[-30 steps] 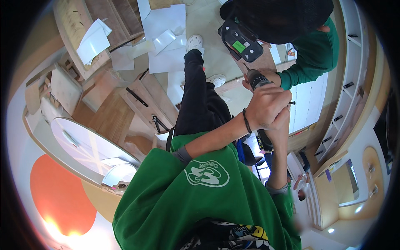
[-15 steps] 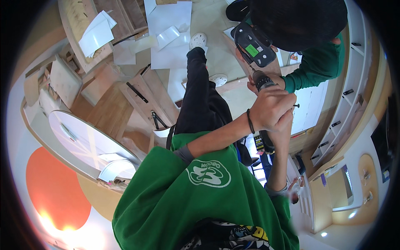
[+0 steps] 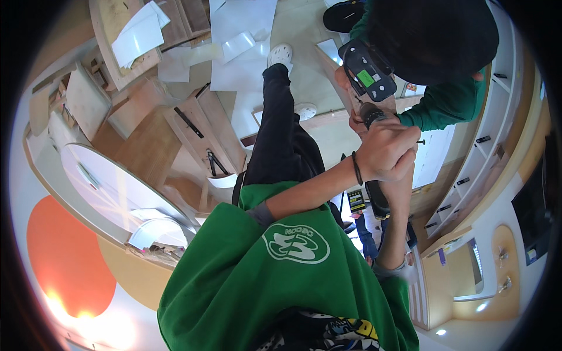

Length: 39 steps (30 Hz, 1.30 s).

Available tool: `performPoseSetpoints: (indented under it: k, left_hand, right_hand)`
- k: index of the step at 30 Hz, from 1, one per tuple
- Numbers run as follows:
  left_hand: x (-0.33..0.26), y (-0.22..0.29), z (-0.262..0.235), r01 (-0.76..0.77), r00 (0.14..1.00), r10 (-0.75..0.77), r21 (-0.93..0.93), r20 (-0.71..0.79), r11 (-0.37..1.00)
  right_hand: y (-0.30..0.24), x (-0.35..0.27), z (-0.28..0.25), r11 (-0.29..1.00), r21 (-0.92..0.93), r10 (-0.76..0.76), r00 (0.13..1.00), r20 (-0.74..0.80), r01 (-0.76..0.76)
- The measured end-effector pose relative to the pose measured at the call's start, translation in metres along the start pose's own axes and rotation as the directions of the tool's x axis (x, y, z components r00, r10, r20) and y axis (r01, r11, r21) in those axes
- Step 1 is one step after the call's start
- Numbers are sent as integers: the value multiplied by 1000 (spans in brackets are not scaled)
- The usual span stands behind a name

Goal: The person uses a cordless drill to drive screws into wooden panels while another person holds the pieces in place. They assemble a wooden structure on the floor, repeatedly positioning panels and fastening them together.

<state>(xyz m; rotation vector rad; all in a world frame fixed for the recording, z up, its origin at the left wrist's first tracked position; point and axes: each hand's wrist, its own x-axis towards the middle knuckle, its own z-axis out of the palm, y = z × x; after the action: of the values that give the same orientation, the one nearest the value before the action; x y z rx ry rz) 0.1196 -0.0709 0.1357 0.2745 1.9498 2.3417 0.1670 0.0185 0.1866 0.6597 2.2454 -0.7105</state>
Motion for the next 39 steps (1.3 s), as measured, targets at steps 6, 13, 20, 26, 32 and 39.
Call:
performPoseSetpoints:
  k: [6, 13, 20, 26, 32, 39]
  left_hand:
    - [9, 0, 1, 49, 998, -46, 44, -49, 998]
    - [10, -4, 1, 86, 996, -84, 58, -42, 995]
    - [5, -10, 2, 9, 998, -3, 96, -68, 995]
    - [0, -10, -2, 0, 997, 6, 89, -75, 996]
    - [-3, -19, 3, -49, 995, 56, 76, -84, 996]
    - [-3, -21, 1, -53, 993, 63, 101, -96, 994]
  right_hand:
    - [-6, 6, -7, 1000, 0, -19, 1000, 0, 19]
    - [2, 11, -6, 999, 40, -34, 999, 12, 34]
    - [1, 11, -4, 997, -26, -76, 997, 20, 77]
    - [11, 14, 2, 995, 5, -95, 995, 17, 95]
    - [18, 15, 7, 991, -32, -133, 991, -17, 133]
    - [8, 20, 8, 956, -72, -290, 947, -139, 283]
